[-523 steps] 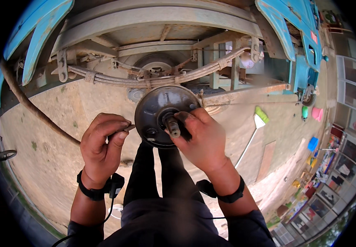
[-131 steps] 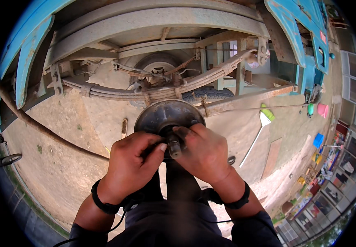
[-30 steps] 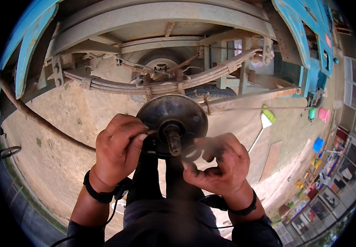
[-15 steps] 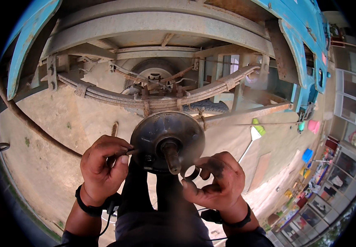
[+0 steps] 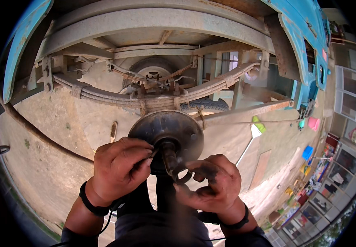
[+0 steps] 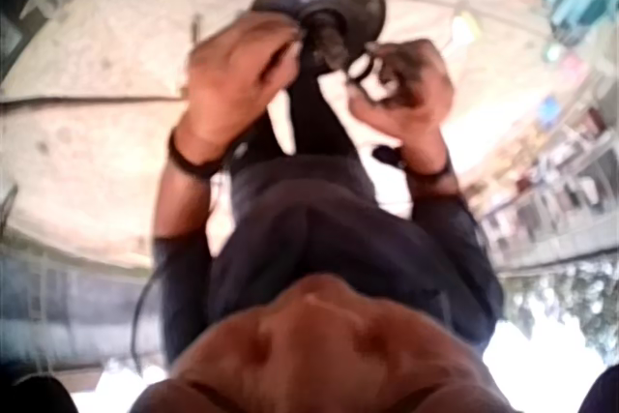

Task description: The person applies lubricant to a vehicle brake drum using a grease gun, then installs a retaining ring and a brake shoe assembly. The person secures the components by hand onto the axle hub.

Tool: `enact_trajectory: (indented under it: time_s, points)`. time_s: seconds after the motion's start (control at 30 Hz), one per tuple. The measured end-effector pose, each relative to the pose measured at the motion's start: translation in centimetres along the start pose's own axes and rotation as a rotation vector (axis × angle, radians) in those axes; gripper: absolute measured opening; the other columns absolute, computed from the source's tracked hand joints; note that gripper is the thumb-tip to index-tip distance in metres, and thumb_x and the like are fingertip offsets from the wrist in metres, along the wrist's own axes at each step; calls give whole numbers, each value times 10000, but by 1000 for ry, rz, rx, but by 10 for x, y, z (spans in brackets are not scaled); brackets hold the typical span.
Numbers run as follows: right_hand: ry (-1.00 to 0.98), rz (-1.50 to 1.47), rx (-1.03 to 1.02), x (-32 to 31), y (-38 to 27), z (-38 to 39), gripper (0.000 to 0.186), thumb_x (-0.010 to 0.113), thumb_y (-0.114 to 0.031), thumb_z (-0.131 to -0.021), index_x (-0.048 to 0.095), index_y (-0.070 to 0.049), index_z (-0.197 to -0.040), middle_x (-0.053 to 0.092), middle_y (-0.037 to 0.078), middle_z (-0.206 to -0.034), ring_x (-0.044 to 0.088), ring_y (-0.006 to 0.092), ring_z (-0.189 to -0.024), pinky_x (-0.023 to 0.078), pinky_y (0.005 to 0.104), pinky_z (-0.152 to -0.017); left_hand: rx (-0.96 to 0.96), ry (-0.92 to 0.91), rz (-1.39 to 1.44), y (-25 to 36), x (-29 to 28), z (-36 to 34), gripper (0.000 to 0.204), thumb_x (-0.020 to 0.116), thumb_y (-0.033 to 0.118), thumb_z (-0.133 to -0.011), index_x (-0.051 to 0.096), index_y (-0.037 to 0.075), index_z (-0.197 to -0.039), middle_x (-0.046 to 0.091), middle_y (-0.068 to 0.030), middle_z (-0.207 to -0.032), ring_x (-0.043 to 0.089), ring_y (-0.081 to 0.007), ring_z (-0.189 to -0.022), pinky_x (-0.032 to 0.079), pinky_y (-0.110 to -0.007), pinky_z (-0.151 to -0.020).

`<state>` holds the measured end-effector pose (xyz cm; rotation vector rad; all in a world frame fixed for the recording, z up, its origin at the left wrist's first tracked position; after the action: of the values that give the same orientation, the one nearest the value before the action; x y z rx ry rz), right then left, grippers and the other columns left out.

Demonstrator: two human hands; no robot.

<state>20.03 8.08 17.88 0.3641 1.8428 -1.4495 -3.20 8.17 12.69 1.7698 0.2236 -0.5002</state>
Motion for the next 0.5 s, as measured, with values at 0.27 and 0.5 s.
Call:
enact_trajectory:
  time_s: [0.27,0.5]
  points:
    - [31,50,-41,2,-2,-5,566,932,-142,-668,584,-49,-1105,726,34,-954,596,145,-652,503,257,-534,99,-55,-80,1,4,-7,281,829,36,-768,692,77,-1010,729,-72,-1022,735,-236,-754,578,-334,-607]
    - [31,24,11,3,-3,-1,562,929,-138,-670,594,-47,-1112,699,29,-908,593,153,-667,503,270,-534,124,-129,-90,0,-1,-11,288,826,30,-761,728,72,-1028,723,-70,-1015,737,-234,-764,574,-332,-605]
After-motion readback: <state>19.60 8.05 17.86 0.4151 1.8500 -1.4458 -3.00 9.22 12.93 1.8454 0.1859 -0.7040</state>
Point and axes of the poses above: each hand's wrist, its own z-axis away from the middle knuckle, its own x-axis out of the palm, y = z × x, the point moved 1 cm from there along -z, towards the middle knuckle
